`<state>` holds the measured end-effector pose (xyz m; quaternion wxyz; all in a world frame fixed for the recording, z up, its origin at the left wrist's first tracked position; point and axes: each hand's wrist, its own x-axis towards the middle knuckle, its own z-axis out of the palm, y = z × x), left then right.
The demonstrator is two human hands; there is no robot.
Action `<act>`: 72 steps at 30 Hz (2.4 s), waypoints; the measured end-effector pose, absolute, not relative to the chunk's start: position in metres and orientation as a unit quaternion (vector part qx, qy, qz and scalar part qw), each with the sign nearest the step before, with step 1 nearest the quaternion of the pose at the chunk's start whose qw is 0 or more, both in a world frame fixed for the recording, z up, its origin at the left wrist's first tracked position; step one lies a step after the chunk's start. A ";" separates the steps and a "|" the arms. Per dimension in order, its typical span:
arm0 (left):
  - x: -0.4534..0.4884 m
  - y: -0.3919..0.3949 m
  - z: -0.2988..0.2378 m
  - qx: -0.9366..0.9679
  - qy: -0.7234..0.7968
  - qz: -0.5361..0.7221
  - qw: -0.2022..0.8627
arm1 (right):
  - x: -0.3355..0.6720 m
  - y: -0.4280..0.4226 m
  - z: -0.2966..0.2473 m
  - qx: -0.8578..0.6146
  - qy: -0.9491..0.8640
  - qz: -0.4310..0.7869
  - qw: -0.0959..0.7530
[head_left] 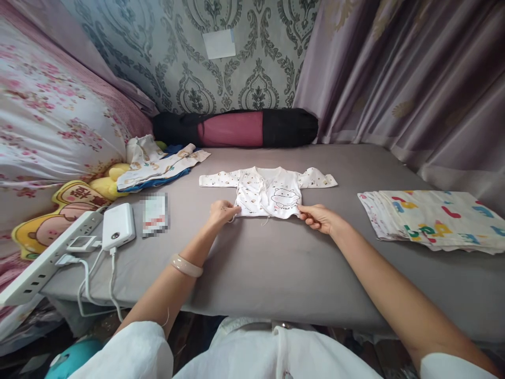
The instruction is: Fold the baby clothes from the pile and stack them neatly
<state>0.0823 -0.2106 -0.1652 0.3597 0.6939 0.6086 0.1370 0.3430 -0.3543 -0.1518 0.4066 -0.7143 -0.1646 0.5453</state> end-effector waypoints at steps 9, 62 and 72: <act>0.086 -0.206 -0.175 0.604 0.579 0.228 0.498 | 0.346 -0.357 -0.153 -0.780 -0.258 0.457 0.342; 0.139 -0.190 -0.193 0.929 0.285 0.173 0.161 | 0.305 -0.248 -0.157 -0.755 -0.632 0.141 0.103; 0.154 -0.193 -0.211 0.945 0.314 0.048 0.084 | 0.304 -0.246 -0.190 -0.787 -0.546 0.074 0.279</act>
